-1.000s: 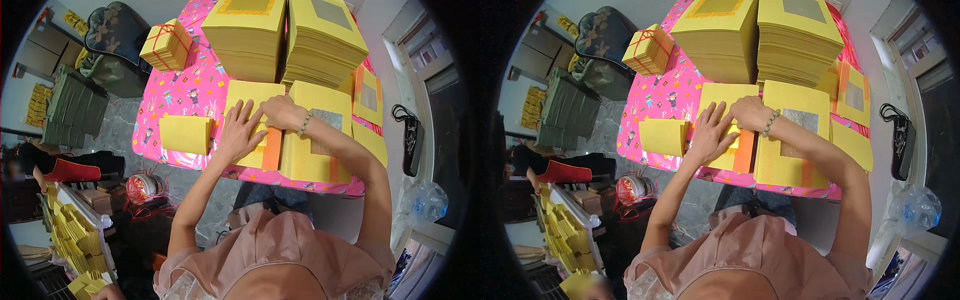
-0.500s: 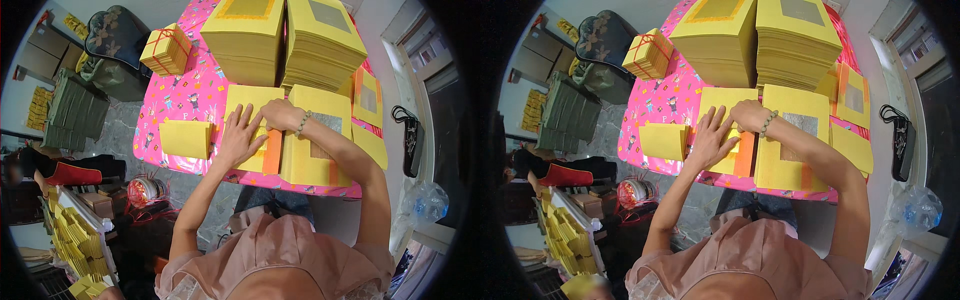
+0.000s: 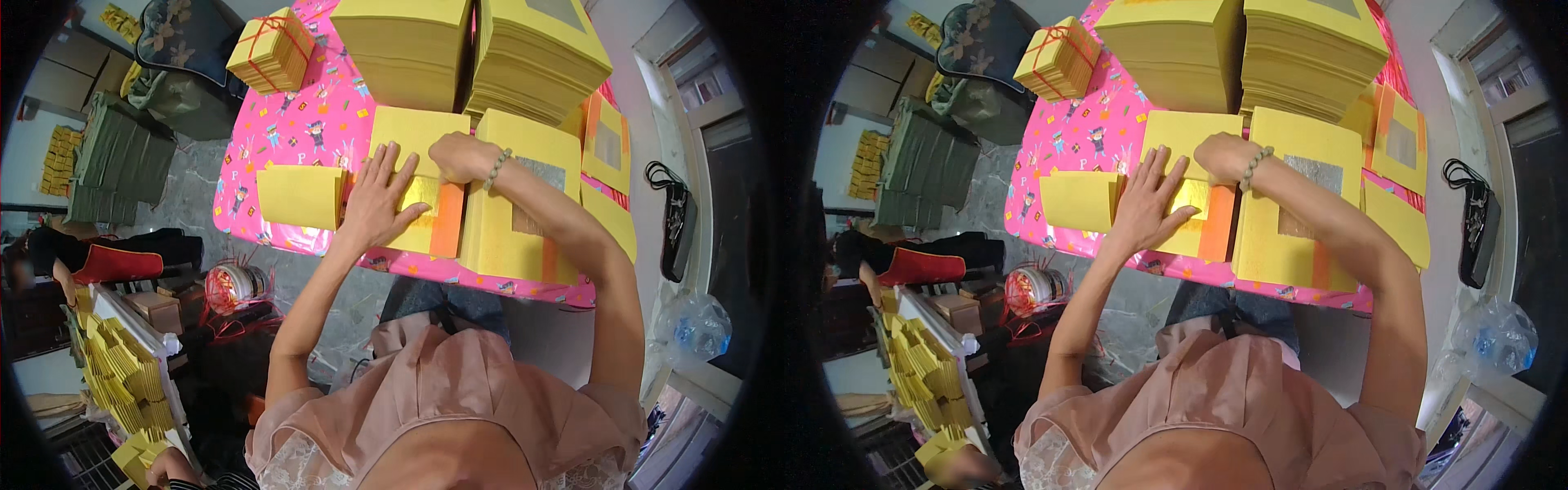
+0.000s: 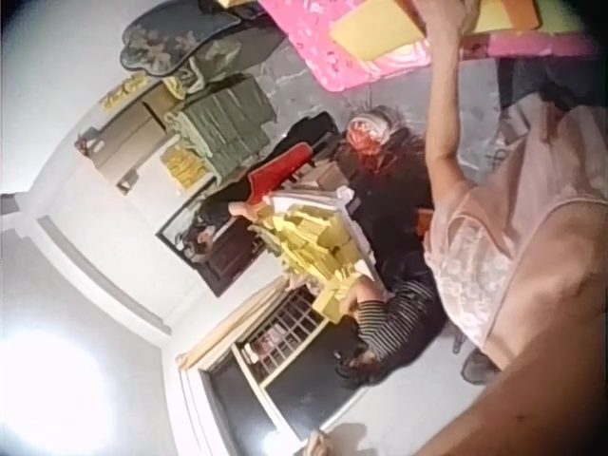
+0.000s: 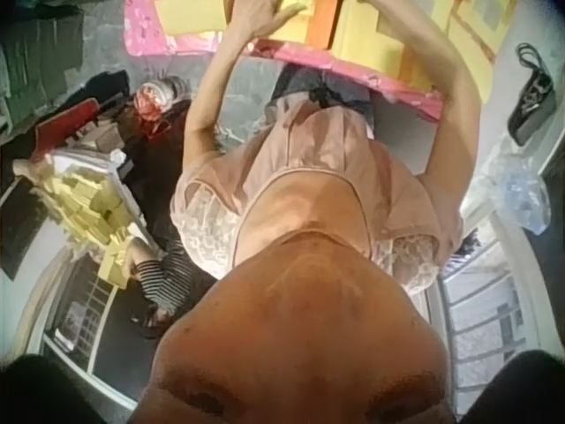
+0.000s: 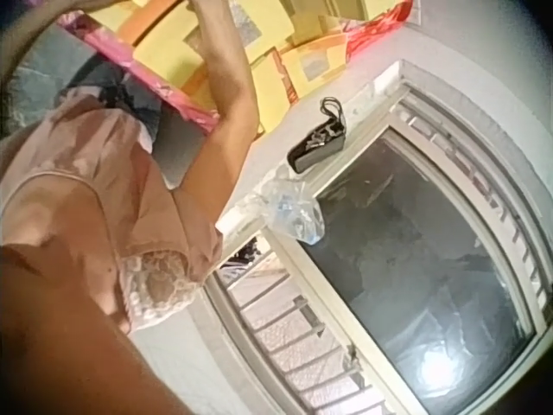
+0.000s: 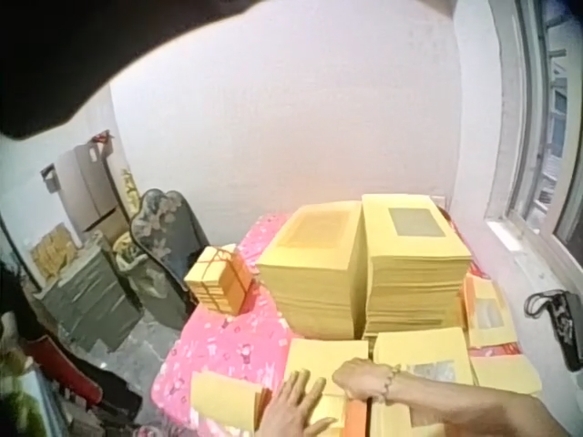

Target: Sorting and stacking yellow and gold joss paper sheets.

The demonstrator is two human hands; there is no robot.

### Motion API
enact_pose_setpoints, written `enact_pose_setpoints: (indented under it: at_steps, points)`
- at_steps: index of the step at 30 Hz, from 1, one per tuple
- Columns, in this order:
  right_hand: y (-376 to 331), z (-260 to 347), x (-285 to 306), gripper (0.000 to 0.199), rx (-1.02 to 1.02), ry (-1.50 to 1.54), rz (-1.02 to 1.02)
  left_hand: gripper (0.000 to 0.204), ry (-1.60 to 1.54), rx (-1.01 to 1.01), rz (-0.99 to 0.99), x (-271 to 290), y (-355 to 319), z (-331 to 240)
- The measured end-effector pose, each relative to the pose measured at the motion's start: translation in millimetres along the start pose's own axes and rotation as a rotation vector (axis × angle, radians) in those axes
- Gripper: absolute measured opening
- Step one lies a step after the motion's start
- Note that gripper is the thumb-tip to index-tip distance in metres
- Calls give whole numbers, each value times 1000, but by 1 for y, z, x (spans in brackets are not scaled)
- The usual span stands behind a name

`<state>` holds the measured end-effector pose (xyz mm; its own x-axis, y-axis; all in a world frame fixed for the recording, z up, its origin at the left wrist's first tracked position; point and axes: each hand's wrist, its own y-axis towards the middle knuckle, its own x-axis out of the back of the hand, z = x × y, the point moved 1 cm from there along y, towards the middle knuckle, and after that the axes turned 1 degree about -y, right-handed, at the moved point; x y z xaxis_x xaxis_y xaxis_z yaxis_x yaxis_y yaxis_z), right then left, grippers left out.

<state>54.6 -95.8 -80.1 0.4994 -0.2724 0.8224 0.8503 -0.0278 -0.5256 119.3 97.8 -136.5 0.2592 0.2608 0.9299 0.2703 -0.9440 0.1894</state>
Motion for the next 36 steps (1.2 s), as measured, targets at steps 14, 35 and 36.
enact_pose_setpoints:
  at_steps: [14, 35, 36]
  points:
    - [5, -4, -12, 41, -28, -52, -41, 78, -5, 1, 28, -5, -2, 3]
    - [-6, 2, -36, 25, 138, -392, -522, 46, -1344, 661, -262, -8, -5, -11]
    - [-9, 6, -36, 25, 151, -395, -524, 60, -1426, 690, -240, -7, -1, -15]
